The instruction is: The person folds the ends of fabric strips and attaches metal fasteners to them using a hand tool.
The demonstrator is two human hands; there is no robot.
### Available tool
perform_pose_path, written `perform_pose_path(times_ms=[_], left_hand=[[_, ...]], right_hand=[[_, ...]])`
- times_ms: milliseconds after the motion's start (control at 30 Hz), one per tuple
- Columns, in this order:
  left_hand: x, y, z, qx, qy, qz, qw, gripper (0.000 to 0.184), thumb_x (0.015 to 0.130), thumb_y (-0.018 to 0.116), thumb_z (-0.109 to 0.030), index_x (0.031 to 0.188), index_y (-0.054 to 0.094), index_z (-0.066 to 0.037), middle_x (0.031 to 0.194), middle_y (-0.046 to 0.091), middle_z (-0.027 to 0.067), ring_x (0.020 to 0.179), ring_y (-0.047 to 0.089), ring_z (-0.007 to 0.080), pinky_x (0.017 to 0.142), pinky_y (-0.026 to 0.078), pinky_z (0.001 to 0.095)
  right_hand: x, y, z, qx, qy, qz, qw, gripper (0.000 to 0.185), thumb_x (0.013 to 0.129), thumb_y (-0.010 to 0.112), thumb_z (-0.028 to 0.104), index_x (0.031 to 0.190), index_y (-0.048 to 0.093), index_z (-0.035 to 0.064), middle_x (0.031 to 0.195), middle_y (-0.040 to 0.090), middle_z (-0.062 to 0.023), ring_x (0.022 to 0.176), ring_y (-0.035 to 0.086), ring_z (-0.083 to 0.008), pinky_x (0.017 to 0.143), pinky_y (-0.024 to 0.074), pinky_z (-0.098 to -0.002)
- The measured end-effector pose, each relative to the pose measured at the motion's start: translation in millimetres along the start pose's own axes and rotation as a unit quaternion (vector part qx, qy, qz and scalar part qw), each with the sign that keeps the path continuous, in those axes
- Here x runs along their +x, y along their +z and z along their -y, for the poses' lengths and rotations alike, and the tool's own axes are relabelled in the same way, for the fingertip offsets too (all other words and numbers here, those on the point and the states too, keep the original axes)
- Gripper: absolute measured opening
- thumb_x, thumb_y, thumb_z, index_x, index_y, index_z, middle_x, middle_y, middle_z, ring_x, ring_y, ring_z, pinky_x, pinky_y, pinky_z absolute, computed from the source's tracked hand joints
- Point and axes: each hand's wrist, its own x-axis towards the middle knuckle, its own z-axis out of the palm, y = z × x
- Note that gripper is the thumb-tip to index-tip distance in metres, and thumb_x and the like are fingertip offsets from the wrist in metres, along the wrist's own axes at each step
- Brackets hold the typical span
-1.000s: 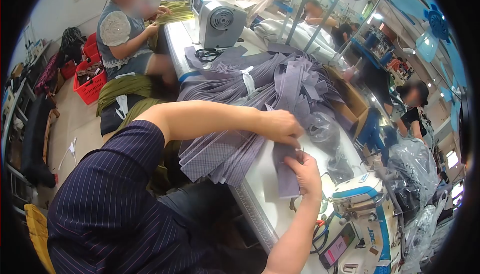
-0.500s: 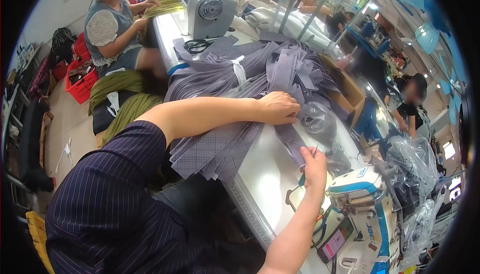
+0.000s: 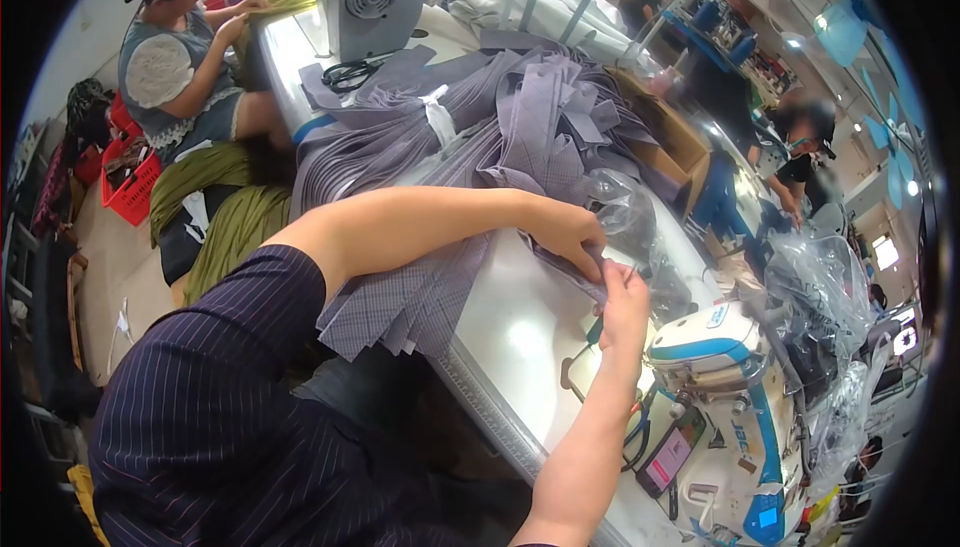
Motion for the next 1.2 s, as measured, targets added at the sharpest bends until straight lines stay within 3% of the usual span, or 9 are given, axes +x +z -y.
perform_pose_path(times_ms=[67, 133, 233, 333, 533, 600, 700, 933, 1200], left_hand=[[-0.9, -4.6, -2.5, -0.009, -0.008, 0.008, 1.0, 0.048, 0.085, 0.069, -0.047, 0.09, 0.066, 0.001, 0.078, 0.066, 0.0155, 0.067, 0.059, 0.0257, 0.064, 0.046, 0.0365], [4.8, 0.8, 11.5, 0.029, 0.042, -0.079, 0.996, 0.04, 0.088, 0.07, -0.039, 0.095, 0.064, 0.0, 0.075, 0.063, 0.0102, 0.068, 0.056, 0.0168, 0.063, 0.045, 0.0346], [2.1, 3.8, 28.8, 0.022, 0.048, -0.105, 0.993, 0.041, 0.088, 0.069, -0.04, 0.092, 0.065, 0.0, 0.075, 0.063, 0.0125, 0.068, 0.057, 0.0185, 0.063, 0.045, 0.0353], [-0.4, 0.8, 33.7, 0.024, 0.037, -0.122, 0.992, 0.041, 0.089, 0.069, -0.04, 0.09, 0.065, 0.0, 0.074, 0.062, 0.0131, 0.066, 0.056, 0.0193, 0.063, 0.044, 0.0356], [1.2, 3.0, 32.3, -0.013, 0.044, -0.126, 0.991, 0.039, 0.09, 0.068, -0.038, 0.088, 0.064, 0.0, 0.071, 0.061, 0.0118, 0.065, 0.056, 0.0175, 0.06, 0.044, 0.0344], [2.2, 3.6, 32.0, 0.004, 0.033, -0.112, 0.993, 0.045, 0.088, 0.068, -0.044, 0.093, 0.067, 0.001, 0.08, 0.067, 0.0177, 0.072, 0.063, 0.0263, 0.067, 0.047, 0.0375], [-1.4, 5.5, 29.4, -0.018, 0.037, -0.135, 0.99, 0.044, 0.089, 0.067, -0.043, 0.094, 0.066, 0.001, 0.079, 0.066, 0.0171, 0.075, 0.064, 0.0263, 0.069, 0.048, 0.0377], [-9.4, 12.7, 25.1, -0.046, 0.098, -0.15, 0.983, 0.054, 0.079, 0.077, -0.038, 0.116, 0.056, -0.005, 0.107, 0.062, 0.0198, 0.103, 0.061, 0.034, 0.088, 0.048, 0.039], [-5.4, 22.4, 21.6, 0.008, 0.162, -0.144, 0.976, 0.037, 0.078, 0.076, -0.029, 0.102, 0.062, -0.004, 0.11, 0.061, 0.0162, 0.099, 0.061, 0.0348, 0.086, 0.047, 0.0406]], right_hand=[[1.6, 1.0, -1.7, 0.06, -0.01, -0.04, 0.997, 0.026, 0.095, 0.063, 0.03, 0.102, 0.059, 0.0045, 0.082, 0.06, -0.0001, 0.056, 0.046, -0.0052, 0.045, 0.0352, -0.021], [-0.3, 0.1, 1.1, 0.071, -0.007, -0.04, 0.997, 0.027, 0.095, 0.064, 0.03, 0.103, 0.059, 0.0043, 0.082, 0.058, 0.0002, 0.056, 0.045, -0.005, 0.046, 0.0354, -0.021], [-3.5, 0.5, 4.9, 0.097, 0.001, -0.031, 0.995, 0.03, 0.092, 0.068, 0.024, 0.111, 0.057, 0.0031, 0.083, 0.054, 0.0008, 0.056, 0.043, -0.0044, 0.047, 0.0358, -0.0212], [-8.5, 6.2, 15.6, 0.009, -0.004, 0.012, 1.0, 0.059, 0.08, 0.075, 0.009, 0.133, 0.049, 0.0068, 0.089, 0.056, -0.0021, 0.059, 0.047, -0.0064, 0.051, 0.0385, -0.0202], [-7.9, 12.7, 12.0, -0.007, -0.002, -0.016, 1.0, 0.056, 0.079, 0.071, 0.004, 0.131, 0.05, 0.0057, 0.095, 0.06, -0.0064, 0.058, 0.048, -0.0071, 0.05, 0.0385, -0.0196], [-5.2, 13.9, 9.6, 0.007, 0.0, -0.022, 1.0, 0.051, 0.081, 0.069, 0.002, 0.128, 0.051, 0.0048, 0.092, 0.059, -0.0042, 0.057, 0.046, -0.0052, 0.047, 0.0352, -0.0191], [-3.9, 15.9, 4.5, 0.028, -0.001, -0.032, 0.999, 0.042, 0.082, 0.068, 0.001, 0.121, 0.053, 0.0024, 0.087, 0.058, -0.002, 0.053, 0.041, -0.003, 0.044, 0.0314, -0.0192], [-2.3, 13.1, 1.7, 0.07, 0.029, -0.055, 0.996, 0.043, 0.081, 0.066, 0.003, 0.121, 0.051, 0.0014, 0.09, 0.061, -0.0075, 0.051, 0.042, -0.0051, 0.047, 0.036, -0.0213], [-3.8, 11.6, 3.4, 0.161, 0.048, -0.061, 0.984, 0.038, 0.083, 0.066, 0.003, 0.117, 0.049, 0.0005, 0.08, 0.056, -0.0036, 0.049, 0.038, -0.003, 0.043, 0.0329, -0.0211]])
